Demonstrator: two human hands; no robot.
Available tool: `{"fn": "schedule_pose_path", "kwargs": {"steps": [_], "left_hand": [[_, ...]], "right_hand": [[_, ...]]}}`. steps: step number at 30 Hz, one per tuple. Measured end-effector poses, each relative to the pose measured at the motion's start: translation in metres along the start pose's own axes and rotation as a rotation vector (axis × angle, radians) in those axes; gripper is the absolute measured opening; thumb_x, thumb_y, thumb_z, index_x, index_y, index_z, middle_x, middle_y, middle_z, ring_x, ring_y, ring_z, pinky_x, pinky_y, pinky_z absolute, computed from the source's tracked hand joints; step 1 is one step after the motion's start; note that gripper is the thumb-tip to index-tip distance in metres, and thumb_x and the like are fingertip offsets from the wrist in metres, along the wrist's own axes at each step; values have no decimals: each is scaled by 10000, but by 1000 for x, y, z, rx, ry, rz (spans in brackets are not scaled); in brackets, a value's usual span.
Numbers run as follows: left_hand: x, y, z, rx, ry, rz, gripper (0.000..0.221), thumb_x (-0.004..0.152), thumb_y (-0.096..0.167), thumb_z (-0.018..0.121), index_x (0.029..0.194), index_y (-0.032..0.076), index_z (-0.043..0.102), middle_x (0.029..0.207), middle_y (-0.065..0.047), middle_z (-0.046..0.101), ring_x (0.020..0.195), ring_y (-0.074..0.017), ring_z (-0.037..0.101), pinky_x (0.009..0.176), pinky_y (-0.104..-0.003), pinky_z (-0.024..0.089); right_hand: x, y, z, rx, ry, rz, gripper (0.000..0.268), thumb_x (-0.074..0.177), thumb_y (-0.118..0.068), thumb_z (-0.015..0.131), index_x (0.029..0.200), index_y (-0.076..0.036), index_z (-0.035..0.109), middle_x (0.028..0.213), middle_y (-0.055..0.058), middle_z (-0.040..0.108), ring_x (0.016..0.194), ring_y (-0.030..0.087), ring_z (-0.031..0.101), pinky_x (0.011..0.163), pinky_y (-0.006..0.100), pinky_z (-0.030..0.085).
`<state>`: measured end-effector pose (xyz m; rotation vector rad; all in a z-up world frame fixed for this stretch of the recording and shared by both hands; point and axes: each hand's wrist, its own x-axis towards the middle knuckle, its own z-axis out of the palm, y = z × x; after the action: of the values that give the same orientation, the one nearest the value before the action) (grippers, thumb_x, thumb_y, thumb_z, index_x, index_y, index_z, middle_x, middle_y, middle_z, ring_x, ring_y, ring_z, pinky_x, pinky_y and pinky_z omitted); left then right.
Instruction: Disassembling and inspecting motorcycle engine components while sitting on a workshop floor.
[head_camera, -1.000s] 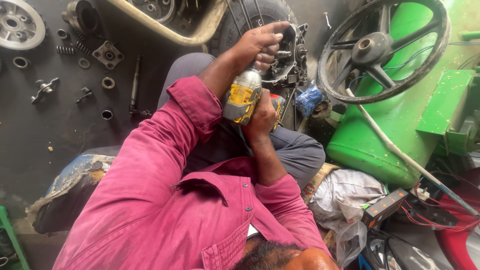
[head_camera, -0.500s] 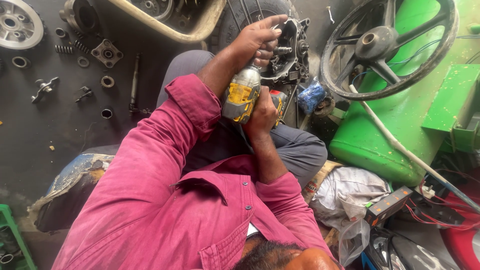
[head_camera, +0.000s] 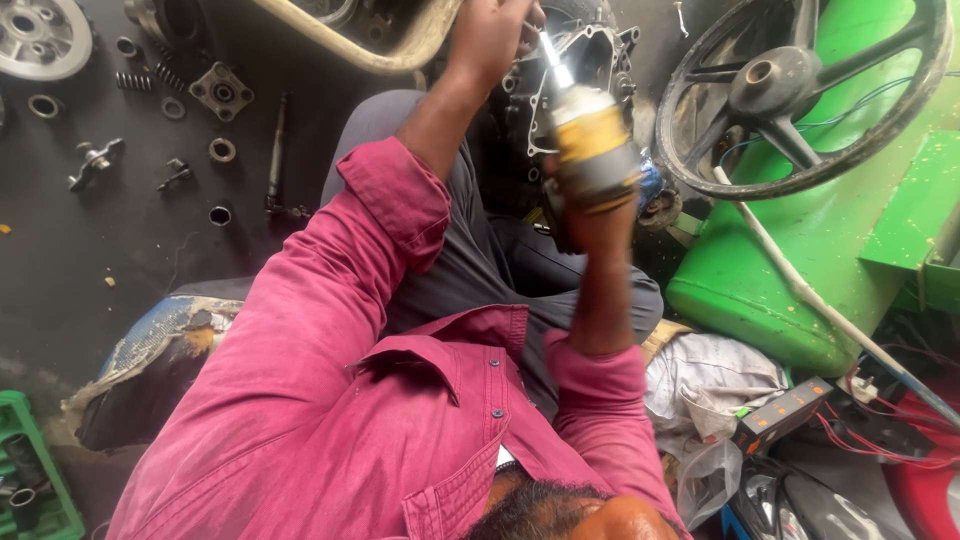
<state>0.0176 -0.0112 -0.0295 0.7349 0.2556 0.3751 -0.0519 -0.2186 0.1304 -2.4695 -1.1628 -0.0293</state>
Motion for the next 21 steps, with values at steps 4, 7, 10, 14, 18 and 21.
{"fn": "schedule_pose_path", "kwargs": {"steps": [4,7,10,14,18,21], "left_hand": [[0,10,2,256,221,35,279,920,277,627,817,53,757,731,-30,774,644,-123,767,557,-284,600],[2,7,3,277,256,58,263,883,267,642,790,51,761,705,-26,774,618,-123,760,536,-277,575],[2,9,5,297,266,8,254,870,262,654,805,48,774,694,-29,764,601,-138,734,527,-290,556],[-12,20,5,654,165,15,210,874,275,671,950,145,817,795,-29,762,665,-187,702,621,-375,539],[-31,39,6,1026,-64,395,277,771,230,684,1016,210,814,943,-28,770,814,-247,709,730,-435,541],[-36,48,12,1183,-201,621,313,644,309,782,932,186,789,920,-53,752,858,-312,703,730,-479,545]], "right_hand": [[24,0,-38,470,-95,476,181,981,-93,762,1127,-16,687,898,85,754,671,154,676,576,288,537],[39,3,-52,698,-122,672,254,959,-91,785,1161,-4,658,855,95,731,620,154,661,527,279,521],[48,10,-54,722,-197,686,269,959,-84,779,1178,-2,646,836,97,715,602,157,655,508,276,514],[60,7,-47,721,-287,646,269,964,-74,774,1182,-1,636,834,94,704,597,151,639,502,275,496],[66,4,-48,703,-308,649,263,968,-72,769,1187,-2,643,812,92,692,583,148,624,496,272,481],[64,-4,-53,725,-329,686,233,984,-70,759,1176,14,656,801,92,688,591,160,628,509,278,485]]}}
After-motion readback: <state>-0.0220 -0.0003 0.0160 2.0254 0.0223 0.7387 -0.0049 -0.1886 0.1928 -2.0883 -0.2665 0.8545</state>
